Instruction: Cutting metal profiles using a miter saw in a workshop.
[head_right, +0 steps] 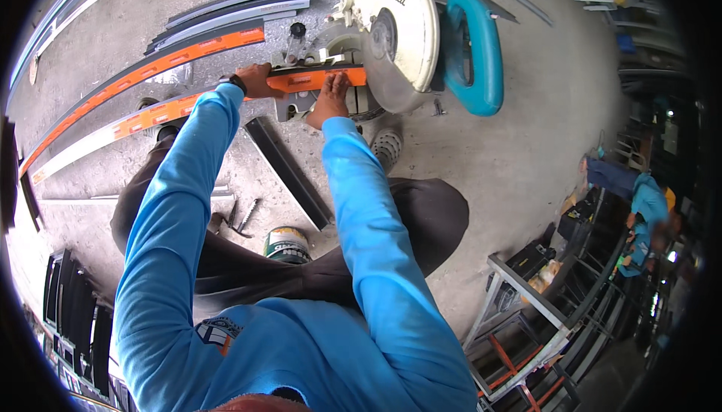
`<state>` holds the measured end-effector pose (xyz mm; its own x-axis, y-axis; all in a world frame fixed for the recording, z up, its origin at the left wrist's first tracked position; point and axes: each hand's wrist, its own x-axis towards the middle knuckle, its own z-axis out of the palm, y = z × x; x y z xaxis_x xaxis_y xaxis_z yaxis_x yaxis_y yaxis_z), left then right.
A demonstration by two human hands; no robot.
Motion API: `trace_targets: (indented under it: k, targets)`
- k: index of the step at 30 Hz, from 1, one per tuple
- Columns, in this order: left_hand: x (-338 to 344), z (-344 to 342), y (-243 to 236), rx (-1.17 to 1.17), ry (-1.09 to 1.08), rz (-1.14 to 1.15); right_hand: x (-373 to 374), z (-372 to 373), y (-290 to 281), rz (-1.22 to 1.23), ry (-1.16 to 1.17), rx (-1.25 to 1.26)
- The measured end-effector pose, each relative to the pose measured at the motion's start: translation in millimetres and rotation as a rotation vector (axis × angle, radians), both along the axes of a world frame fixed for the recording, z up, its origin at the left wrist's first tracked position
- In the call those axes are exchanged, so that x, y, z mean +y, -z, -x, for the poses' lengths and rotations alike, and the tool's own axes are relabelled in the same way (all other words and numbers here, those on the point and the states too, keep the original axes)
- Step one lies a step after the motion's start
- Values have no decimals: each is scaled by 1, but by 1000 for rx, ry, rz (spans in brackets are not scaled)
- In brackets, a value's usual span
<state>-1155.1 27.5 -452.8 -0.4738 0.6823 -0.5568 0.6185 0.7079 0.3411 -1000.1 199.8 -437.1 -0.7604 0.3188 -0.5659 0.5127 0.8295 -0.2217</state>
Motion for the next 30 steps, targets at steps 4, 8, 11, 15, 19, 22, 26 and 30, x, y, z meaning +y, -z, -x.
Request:
trace_targets:
  k: [4, 8, 11, 15, 19, 22, 26, 30]
  targets:
    - [1, 3, 19, -37, -286, 86, -11, 21, -12, 28, -28, -141]
    - [15, 8, 12, -164, -238, -26, -1, 29, -18, -68, -63, -192]
    - [15, -1, 14, -96, -176, 33, 8, 37, -53, 93, -392, -308]
    - [10, 4, 0, -140, -248, 35, -2, 56, -186, 173, -579, -89]
    - [10, 3, -5, -147, -252, 39, 46, 38, -320, 206, -180, 795]
    - [16, 2, -6, -156, -243, 13, 134, 19, -328, -559, -63, 1053]
    - [15, 0, -7, -176, -214, -21, 160, -2, -290, -214, 293, 608]
    - [4, -1, 6, -134, -231, -9, 136, -23, -277, 197, 463, 604]
